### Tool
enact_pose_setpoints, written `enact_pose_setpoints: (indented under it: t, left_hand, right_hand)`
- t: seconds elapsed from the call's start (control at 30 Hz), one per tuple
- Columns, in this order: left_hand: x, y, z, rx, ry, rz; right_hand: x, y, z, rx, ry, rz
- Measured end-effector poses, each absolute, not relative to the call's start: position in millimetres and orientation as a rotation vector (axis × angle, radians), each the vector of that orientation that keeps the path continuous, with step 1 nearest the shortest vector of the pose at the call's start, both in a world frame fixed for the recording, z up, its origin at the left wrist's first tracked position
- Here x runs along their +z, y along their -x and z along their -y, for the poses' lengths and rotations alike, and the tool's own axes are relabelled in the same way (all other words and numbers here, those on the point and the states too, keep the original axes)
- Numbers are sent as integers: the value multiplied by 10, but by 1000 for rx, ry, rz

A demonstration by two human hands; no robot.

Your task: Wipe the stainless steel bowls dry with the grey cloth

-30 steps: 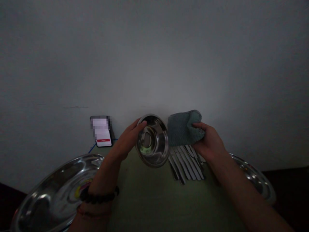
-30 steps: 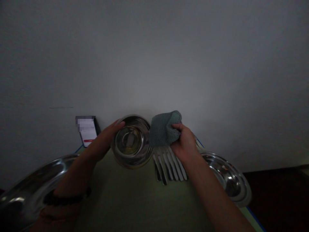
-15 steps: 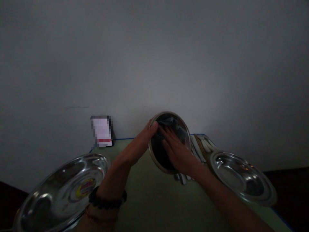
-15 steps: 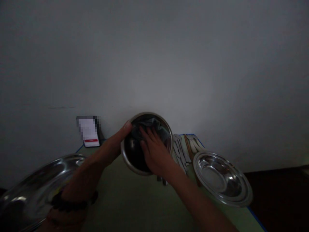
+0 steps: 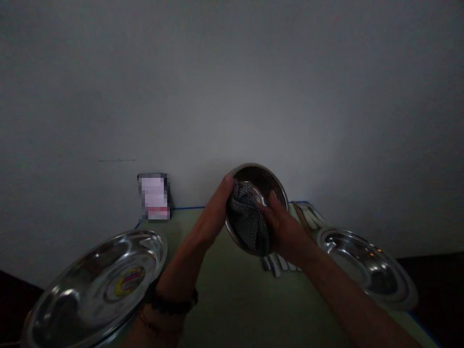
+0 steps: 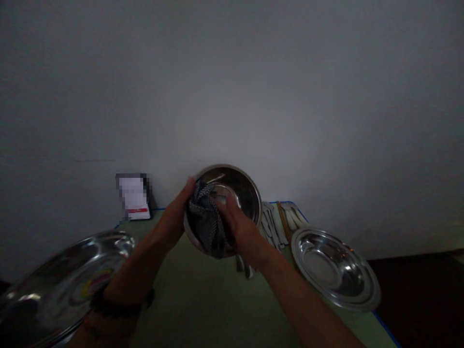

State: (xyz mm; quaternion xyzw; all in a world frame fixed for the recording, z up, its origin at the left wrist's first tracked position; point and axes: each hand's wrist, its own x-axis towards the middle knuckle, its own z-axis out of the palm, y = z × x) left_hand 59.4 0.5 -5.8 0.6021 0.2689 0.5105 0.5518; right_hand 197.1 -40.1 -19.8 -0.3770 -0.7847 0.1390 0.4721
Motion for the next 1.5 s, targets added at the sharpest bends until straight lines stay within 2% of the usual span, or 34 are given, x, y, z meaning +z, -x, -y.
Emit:
enact_pose_setpoints:
  t: [0.1, 0.27, 0.37, 0.53, 0.73, 0.87, 1.03, 1.2, 1.5]
  left_hand:
    - [-35, -571, -3, 1187, -1416, -627]
    - [-89, -612, -6, 1197, -1435, -616]
    - [-118, -676, 24, 1197, -1455, -614]
    - [-41, -704, 109, 1235, -1465, -543]
    - [62, -512, 60, 1333, -1463, -705]
    - [75, -424, 23, 1434, -1428, -729]
    - [148, -435, 61, 1520, -1553, -674]
    - [156, -523, 106, 1438, -1593, -628]
    - [61, -582, 101, 1262, -1614, -602]
  right_hand:
    - [-193, -2015, 375, 430, 940, 1974]
    - [-357, -1957, 361, 175, 877, 2153]
    - [-405, -1906, 401, 137, 838, 2227]
    - [-273, -1830, 548, 296, 857, 2136]
    - [-266, -1766, 574, 403, 837, 2187]
    - [-315, -1813, 551, 209, 906, 2299]
    - [-439, -1932, 450, -138, 1342, 2267]
    - [-529, -2115, 276, -429, 1567, 2109]
    - [-504, -2174, 224, -567, 1595, 2034]
